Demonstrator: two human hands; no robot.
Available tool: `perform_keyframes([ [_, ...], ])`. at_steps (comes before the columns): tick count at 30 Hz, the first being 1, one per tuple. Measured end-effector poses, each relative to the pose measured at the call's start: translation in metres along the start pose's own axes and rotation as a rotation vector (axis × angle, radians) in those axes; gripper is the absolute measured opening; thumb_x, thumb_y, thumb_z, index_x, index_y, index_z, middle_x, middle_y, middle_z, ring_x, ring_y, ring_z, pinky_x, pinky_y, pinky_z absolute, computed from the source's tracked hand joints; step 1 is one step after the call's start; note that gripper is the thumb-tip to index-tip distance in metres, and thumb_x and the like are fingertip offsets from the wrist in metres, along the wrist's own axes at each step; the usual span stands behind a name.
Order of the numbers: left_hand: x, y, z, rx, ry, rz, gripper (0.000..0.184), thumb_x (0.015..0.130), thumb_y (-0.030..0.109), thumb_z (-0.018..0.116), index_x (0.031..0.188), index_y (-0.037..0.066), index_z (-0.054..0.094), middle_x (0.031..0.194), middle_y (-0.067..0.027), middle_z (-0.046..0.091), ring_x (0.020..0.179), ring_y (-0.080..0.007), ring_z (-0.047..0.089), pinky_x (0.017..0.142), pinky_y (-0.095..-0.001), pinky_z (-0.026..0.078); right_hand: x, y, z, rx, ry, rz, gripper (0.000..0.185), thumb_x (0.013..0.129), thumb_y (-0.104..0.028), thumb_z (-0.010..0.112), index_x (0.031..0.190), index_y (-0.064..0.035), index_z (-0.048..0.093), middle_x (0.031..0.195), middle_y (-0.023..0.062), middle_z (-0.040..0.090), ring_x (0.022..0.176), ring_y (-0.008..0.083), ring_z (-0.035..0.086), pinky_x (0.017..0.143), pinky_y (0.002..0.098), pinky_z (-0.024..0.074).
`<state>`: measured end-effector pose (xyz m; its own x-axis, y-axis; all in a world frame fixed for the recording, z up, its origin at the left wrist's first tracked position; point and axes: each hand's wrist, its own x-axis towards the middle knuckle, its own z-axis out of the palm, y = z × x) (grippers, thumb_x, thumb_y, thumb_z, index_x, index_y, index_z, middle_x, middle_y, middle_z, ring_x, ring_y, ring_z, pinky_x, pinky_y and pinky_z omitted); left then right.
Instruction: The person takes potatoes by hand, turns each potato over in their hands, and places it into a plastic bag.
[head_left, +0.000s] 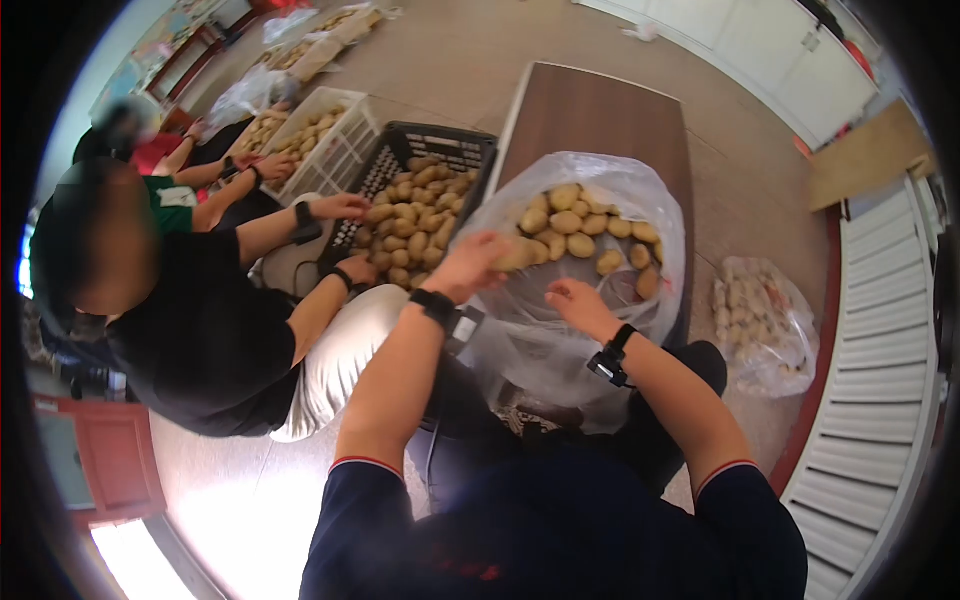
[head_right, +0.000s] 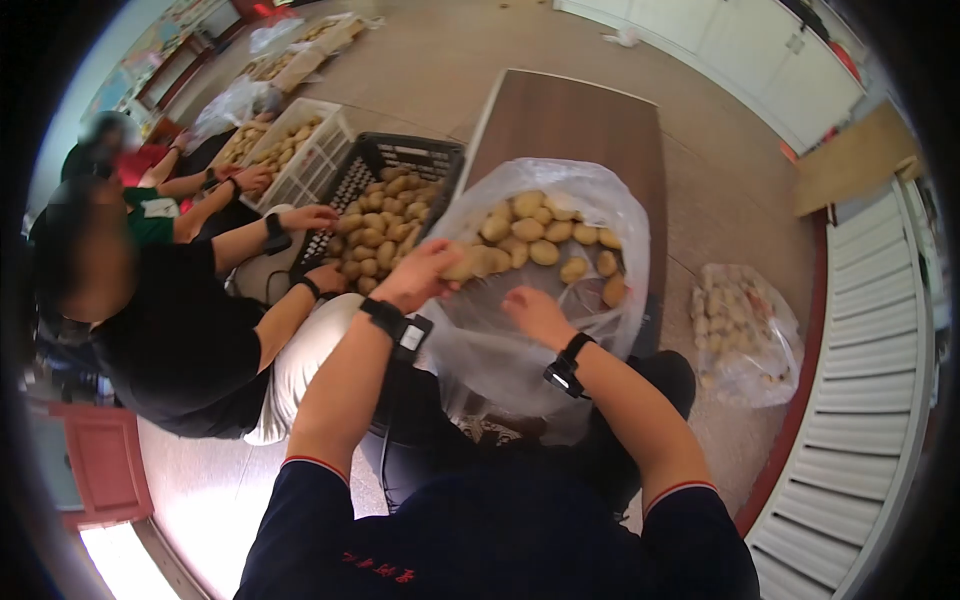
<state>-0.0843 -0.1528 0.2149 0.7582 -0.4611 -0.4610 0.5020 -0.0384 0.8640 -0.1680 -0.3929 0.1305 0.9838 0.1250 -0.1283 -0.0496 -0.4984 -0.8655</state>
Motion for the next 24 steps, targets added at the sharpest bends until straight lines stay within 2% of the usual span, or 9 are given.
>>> perform_keyframes([
  [2,0.001,0.001,-0.01,-0.102,0.062,0.052,0.033,0.096,0.029,0.058,0.119,0.007,0.054,0.097,-0.0059,0.062,0.069,-0.0152,0.059,0.057,-0.0278,0.049,-0.006,0.013,-0.005,-0.147,-0.05,0.068,0.039,0.087,-0.026,0.063,0.118,-0.0016,0.06,0.114,0.023,0.061,0.102,0.0422,0.059,0.088,0.0451,0.0488],
  [3,0.003,0.0,-0.018,-0.099,0.049,0.048,0.033,0.096,0.029,0.058,0.119,0.007,0.054,0.097,-0.0059,0.062,0.069,-0.0152,0.059,0.057,-0.0278,0.049,-0.008,0.014,-0.01,-0.147,-0.04,0.077,0.039,0.087,-0.026,0.063,0.118,-0.0016,0.06,0.114,0.023,0.061,0.102,0.0422,0.059,0.088,0.0451,0.0488],
  [5,0.008,-0.008,-0.036,-0.238,0.155,0.076,0.031,0.097,0.028,0.056,0.119,0.006,0.053,0.099,-0.0073,0.062,0.072,-0.0198,0.06,0.06,-0.032,0.051,-0.01,0.008,-0.018,-0.358,0.149,0.125,0.046,0.086,-0.024,0.063,0.125,-0.0028,0.054,0.128,0.0241,0.051,0.112,0.0412,0.055,0.092,0.0454,0.0471],
  [9,0.02,-0.023,-0.073,-0.391,0.323,0.064,0.031,0.098,0.028,0.052,0.12,0.006,0.053,0.102,-0.0101,0.062,0.077,-0.0254,0.062,0.066,-0.0374,0.054,0.004,0.015,-0.042,-0.358,0.315,0.135,0.049,0.084,-0.019,0.063,0.129,-0.0038,0.05,0.132,0.0238,0.047,0.117,0.0419,0.051,0.098,0.0466,0.0439],
  [11,0.022,-0.026,-0.082,-0.429,0.371,0.072,0.03,0.099,0.027,0.051,0.12,0.006,0.052,0.102,-0.0109,0.062,0.076,-0.026,0.061,0.065,-0.0381,0.054,0.013,0.033,-0.047,-0.458,0.455,-0.003,0.049,0.081,-0.015,0.064,0.128,-0.0039,0.051,0.136,0.0236,0.043,0.121,0.0414,0.049,0.1,0.0474,0.0433],
  [14,0.031,-0.041,-0.101,-0.466,0.45,0.1,0.029,0.099,0.024,0.048,0.12,0.004,0.052,0.105,-0.0127,0.062,0.079,-0.0278,0.061,0.067,-0.0404,0.056,0.026,0.062,-0.048,-0.495,0.349,0.072,0.052,0.079,-0.012,0.066,0.128,-0.0041,0.051,0.141,0.0236,0.039,0.123,0.0406,0.048,0.099,0.0472,0.0445],
  [17,0.036,-0.049,-0.108,-0.466,0.553,0.102,0.03,0.099,0.022,0.046,0.122,0.003,0.051,0.112,-0.0143,0.059,0.088,-0.0301,0.061,0.069,-0.0434,0.056,0.014,0.044,-0.052,-0.528,0.259,0.075,0.052,0.077,-0.011,0.068,0.127,-0.0053,0.051,0.144,0.0219,0.036,0.122,0.0417,0.049,0.099,0.0475,0.045],
  [20,0.041,-0.06,-0.12,-0.484,0.625,0.078,0.029,0.097,0.017,0.044,0.122,0.003,0.051,0.122,-0.0144,0.055,0.1,-0.0322,0.058,0.072,-0.046,0.057,0.002,0.024,-0.051,-0.539,0.144,0.136,0.049,0.077,-0.011,0.068,0.124,-0.008,0.054,0.143,0.0199,0.038,0.118,0.0432,0.051,0.098,0.0482,0.0452],
  [24,0.046,-0.072,-0.132,-0.503,0.644,0.049,0.028,0.095,0.015,0.048,0.121,0.006,0.052,0.124,-0.0123,0.054,0.105,-0.0334,0.056,0.077,-0.0475,0.057,-0.005,0.036,-0.035,-0.606,0.164,0.02,0.038,0.076,-0.005,0.066,0.112,-0.0084,0.058,0.137,0.0184,0.043,0.11,0.0434,0.055,0.094,0.0496,0.0468],
])
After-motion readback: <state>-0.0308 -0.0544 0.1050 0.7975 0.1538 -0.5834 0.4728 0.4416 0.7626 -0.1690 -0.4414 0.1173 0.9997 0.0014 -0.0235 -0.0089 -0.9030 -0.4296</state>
